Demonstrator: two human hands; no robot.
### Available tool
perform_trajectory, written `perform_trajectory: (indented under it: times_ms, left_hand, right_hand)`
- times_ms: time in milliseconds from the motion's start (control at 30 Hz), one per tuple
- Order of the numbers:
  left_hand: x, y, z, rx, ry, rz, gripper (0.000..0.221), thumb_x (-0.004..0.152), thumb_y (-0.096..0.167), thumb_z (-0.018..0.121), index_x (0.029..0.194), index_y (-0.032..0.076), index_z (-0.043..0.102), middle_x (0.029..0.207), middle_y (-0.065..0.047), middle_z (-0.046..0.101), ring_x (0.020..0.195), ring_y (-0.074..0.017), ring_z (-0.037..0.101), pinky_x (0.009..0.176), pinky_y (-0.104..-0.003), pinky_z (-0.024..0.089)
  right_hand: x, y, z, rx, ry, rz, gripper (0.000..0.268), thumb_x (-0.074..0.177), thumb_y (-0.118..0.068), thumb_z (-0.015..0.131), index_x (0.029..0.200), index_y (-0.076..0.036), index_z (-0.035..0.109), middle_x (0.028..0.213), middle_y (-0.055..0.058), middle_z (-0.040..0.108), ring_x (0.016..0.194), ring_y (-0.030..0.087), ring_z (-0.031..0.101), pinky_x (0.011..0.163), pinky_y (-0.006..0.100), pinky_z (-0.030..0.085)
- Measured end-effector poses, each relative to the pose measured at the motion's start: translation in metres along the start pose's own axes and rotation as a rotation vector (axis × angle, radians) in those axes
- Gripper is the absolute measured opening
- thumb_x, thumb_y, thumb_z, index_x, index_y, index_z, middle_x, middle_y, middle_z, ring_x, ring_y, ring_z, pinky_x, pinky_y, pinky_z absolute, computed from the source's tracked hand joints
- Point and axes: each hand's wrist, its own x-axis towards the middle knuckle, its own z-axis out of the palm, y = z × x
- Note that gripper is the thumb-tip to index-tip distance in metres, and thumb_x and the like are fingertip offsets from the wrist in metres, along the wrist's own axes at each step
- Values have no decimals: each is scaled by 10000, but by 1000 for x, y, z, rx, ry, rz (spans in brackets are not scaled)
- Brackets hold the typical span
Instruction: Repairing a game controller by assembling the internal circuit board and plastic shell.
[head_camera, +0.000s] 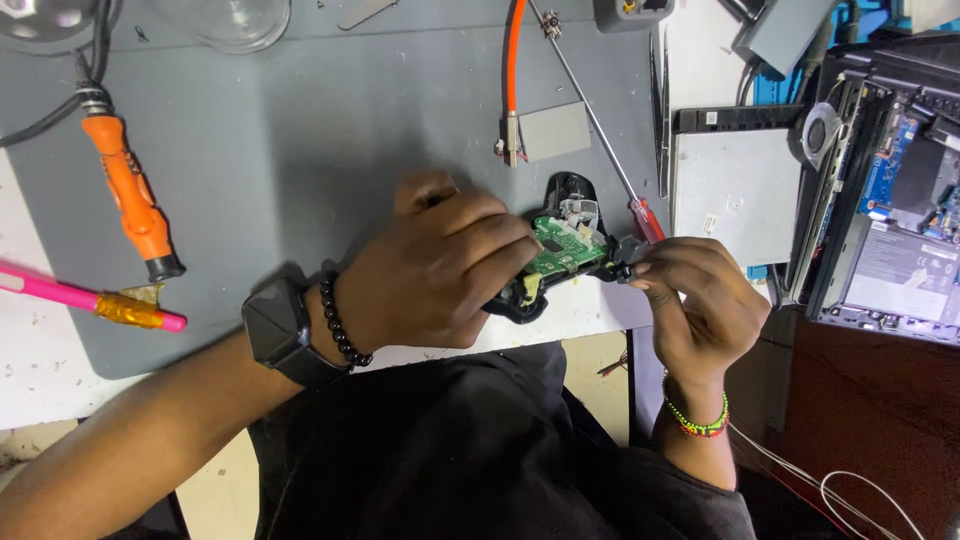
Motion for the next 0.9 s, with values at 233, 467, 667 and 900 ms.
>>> perform_trajectory:
  times_ms: [233, 467, 667, 900]
  left_hand:
    - [1, 4, -3, 33, -37, -6, 193, 960, 22, 553, 1038, 66, 723, 1061, -70, 718, 972, -253, 661, 817, -466, 418]
    - [5, 4, -8, 66, -27, 12, 225, 1017, 43, 493, 1033, 41, 718, 1041, -95, 717, 1002, -250, 638, 817, -438, 396]
    - [4, 5, -6, 108, -36, 15, 179, 1031, 85, 550, 994, 94, 724, 1032, -51, 729, 981, -214, 654, 822, -394, 417]
    - [10, 3, -15, 112, -34, 47, 174, 1064, 108, 531, 1036, 76, 699, 1034, -62, 716, 955, -209, 663, 780, -370, 417]
  right_hand:
    - [9, -3, -8, 72, -127, 126, 97, 939, 60, 697, 861, 94, 649, 812, 180, 676, 786, 361, 655, 803, 428, 563]
    - [12, -10, -12, 142, -154, 339, 81, 912, 48, 738, 878, 79, 672, 857, 174, 669, 842, 314, 645, 838, 372, 529]
    - [1, 2, -16, 291, -175, 468, 100, 902, -9, 743, 935, 38, 662, 901, 146, 663, 888, 275, 618, 846, 333, 498]
    - [7, -13, -12, 65, -200, 313, 281, 853, -167, 762, 942, 84, 670, 943, 219, 677, 887, 310, 665, 809, 357, 539]
